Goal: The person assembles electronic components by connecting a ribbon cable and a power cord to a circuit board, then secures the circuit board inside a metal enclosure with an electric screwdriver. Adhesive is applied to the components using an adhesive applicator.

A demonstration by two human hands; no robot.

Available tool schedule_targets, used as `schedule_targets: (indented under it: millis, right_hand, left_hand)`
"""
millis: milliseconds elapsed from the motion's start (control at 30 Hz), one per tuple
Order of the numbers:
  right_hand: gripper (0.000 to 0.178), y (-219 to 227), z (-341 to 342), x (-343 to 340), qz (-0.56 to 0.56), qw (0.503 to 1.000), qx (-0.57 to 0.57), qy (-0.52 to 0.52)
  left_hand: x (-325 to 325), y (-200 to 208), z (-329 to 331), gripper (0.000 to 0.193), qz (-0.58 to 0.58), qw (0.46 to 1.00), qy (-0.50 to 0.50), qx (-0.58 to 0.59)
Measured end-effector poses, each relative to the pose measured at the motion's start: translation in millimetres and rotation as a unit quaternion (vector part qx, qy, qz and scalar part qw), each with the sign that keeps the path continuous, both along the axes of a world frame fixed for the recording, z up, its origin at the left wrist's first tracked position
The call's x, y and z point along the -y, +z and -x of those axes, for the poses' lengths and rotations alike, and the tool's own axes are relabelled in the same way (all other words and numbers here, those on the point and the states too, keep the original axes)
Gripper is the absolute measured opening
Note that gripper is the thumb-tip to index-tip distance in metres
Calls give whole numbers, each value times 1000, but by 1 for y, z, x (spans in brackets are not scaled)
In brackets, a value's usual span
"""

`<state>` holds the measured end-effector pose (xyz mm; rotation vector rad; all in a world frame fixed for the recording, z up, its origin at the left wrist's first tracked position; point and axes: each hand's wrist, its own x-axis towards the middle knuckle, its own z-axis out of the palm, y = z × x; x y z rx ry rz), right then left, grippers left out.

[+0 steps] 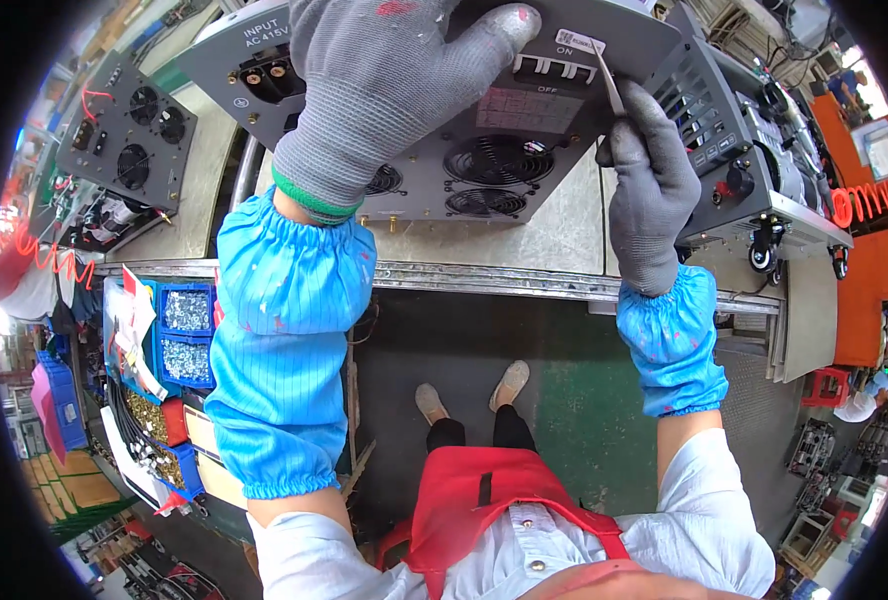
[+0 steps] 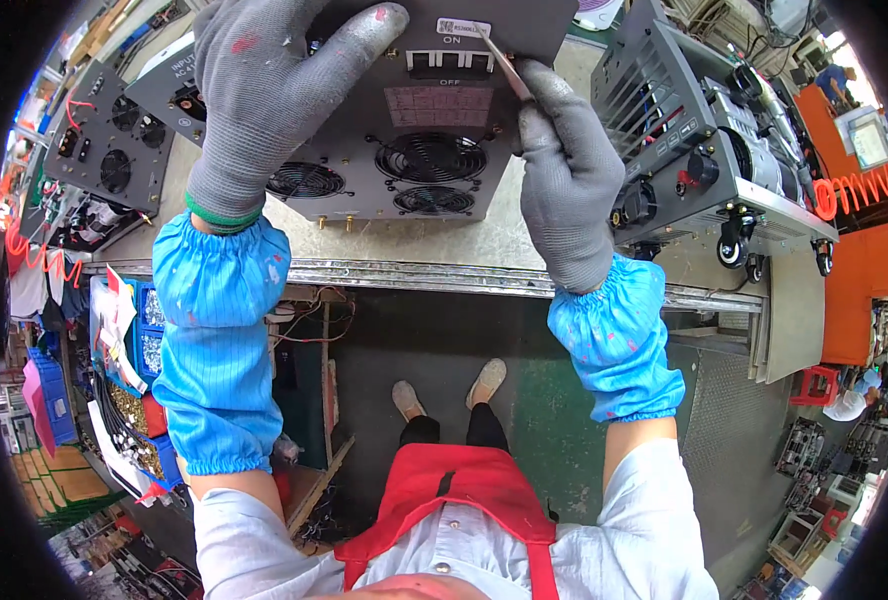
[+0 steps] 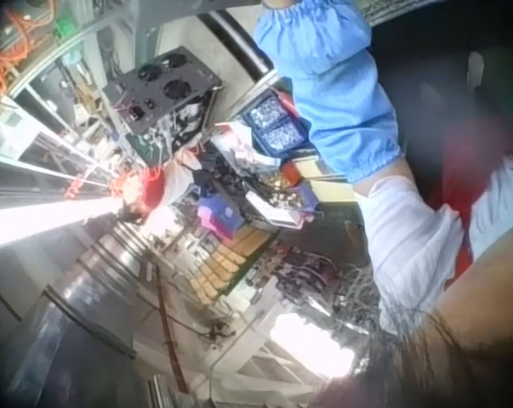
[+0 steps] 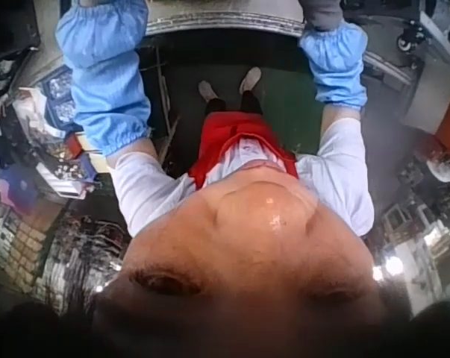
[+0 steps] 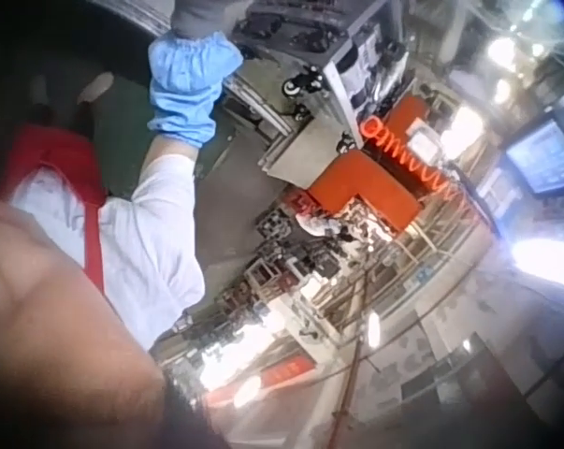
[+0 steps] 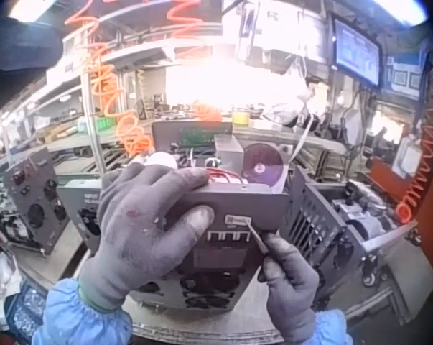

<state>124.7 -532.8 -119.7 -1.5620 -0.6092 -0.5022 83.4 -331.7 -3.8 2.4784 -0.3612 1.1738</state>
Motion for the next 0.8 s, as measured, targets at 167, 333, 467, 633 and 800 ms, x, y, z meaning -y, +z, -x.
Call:
schedule_targets:
  millis: [167,333,467,633,800]
  right_hand:
    - [32,-4,-6,-3,-3,999,41,-8]
    - [30,2,-2,1,-3,1000,7,17]
    - [27,-1,1,0,-32,998,24,47]
    - [27,3,3,-2,-51,996,-10,69]
    - [29,-8,-6,-7,-55,997,14,44]
  left_hand:
    - [-2,-2,1,38,-28,999,24,19]
    - [1,-4,-1,38,-25,999,27,27]
    - [2,-5,-3,37,-17,999,31,26]
    - [2,-6,-3,37,-36,998,39,41]
    - [2,-8,-4,36,-30,998,32,53]
